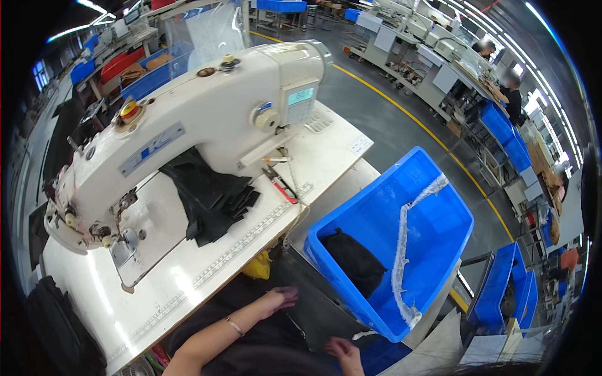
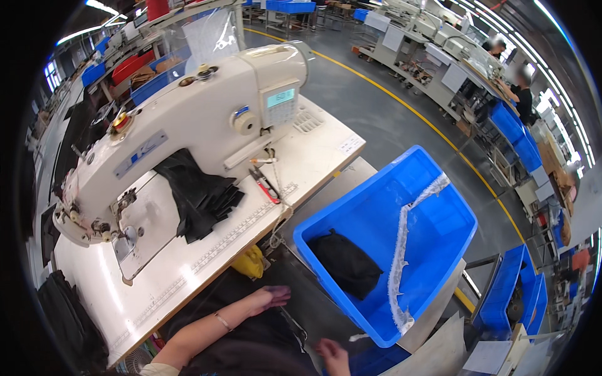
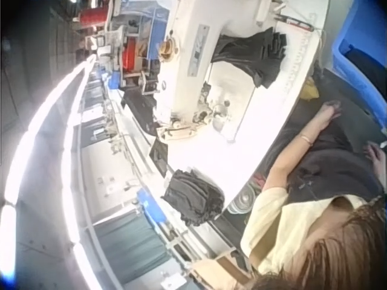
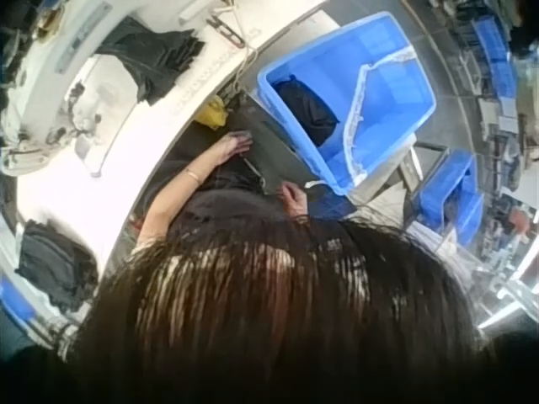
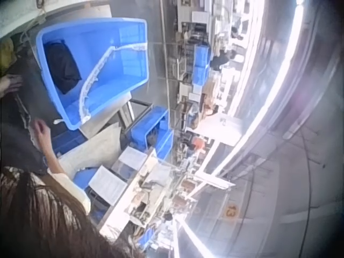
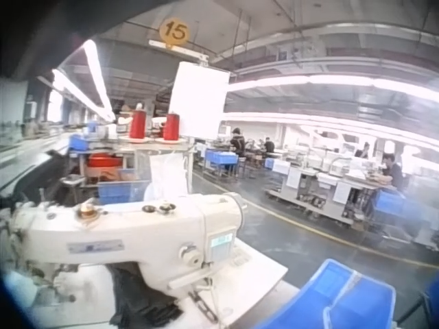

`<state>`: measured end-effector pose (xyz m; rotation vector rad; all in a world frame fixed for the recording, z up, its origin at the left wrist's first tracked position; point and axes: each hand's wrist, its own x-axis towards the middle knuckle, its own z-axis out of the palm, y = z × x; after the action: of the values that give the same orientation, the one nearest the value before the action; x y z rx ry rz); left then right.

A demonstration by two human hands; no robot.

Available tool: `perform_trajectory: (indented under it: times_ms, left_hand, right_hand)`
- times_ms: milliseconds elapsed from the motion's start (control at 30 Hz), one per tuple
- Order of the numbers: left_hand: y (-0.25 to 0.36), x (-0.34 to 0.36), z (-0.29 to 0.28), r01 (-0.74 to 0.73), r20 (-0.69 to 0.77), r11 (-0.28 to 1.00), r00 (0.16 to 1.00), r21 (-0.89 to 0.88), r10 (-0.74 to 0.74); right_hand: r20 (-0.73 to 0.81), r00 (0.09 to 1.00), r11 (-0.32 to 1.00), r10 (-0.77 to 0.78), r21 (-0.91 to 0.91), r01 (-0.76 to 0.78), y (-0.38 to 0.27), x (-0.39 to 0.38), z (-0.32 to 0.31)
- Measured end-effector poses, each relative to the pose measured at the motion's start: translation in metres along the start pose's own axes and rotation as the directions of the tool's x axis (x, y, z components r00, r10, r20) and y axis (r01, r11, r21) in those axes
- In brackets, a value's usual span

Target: Organizing leather straps and sewing them using an industrial sewing machine.

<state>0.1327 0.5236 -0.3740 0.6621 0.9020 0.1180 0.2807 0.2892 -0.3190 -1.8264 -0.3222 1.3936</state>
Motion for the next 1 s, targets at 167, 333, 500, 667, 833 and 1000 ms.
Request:
perform_trajectory:
  times_ms: [167,333,500,667,833,1000]
  left_hand:
    - [0.01,-0.12,0.011,-0.154,0.046,0.966,0.985,-0.209,0.167]
    - [0.037,-0.245,0.03,-0.767,-0.152,0.59,0.57,0.254,0.807]
    - [0.032,-0.295,0.044,-0.784,-0.294,0.271,0.118,0.559,0.948]
    - [0.016,-0.312,0.044,-0.827,-0.364,0.256,0.067,0.5,0.929]
    - [0.009,-0.32,0.037,-0.832,-0.403,0.236,0.017,0.502,0.915]
    - [0.008,-0.326,0.027,-0.832,-0.353,0.196,0.0,0.519,0.936]
  right_hand:
    - [0.296,0.906,0.806,-0.302,0.587,0.077,-0.122,-0.032,0.075]
    - [0.662,0.685,0.752,-0.304,0.609,-0.254,-0.183,-0.052,0.135]
    - [0.779,0.571,0.857,-0.26,0.459,-0.235,-0.186,-0.081,0.164]
    - [0.878,0.409,0.912,-0.249,0.355,-0.208,-0.174,-0.093,0.183]
    - [0.902,0.38,0.927,-0.204,0.303,-0.221,-0.171,-0.107,0.197]
    - [0.837,0.425,0.916,-0.345,0.399,-0.041,-0.175,-0.125,0.207]
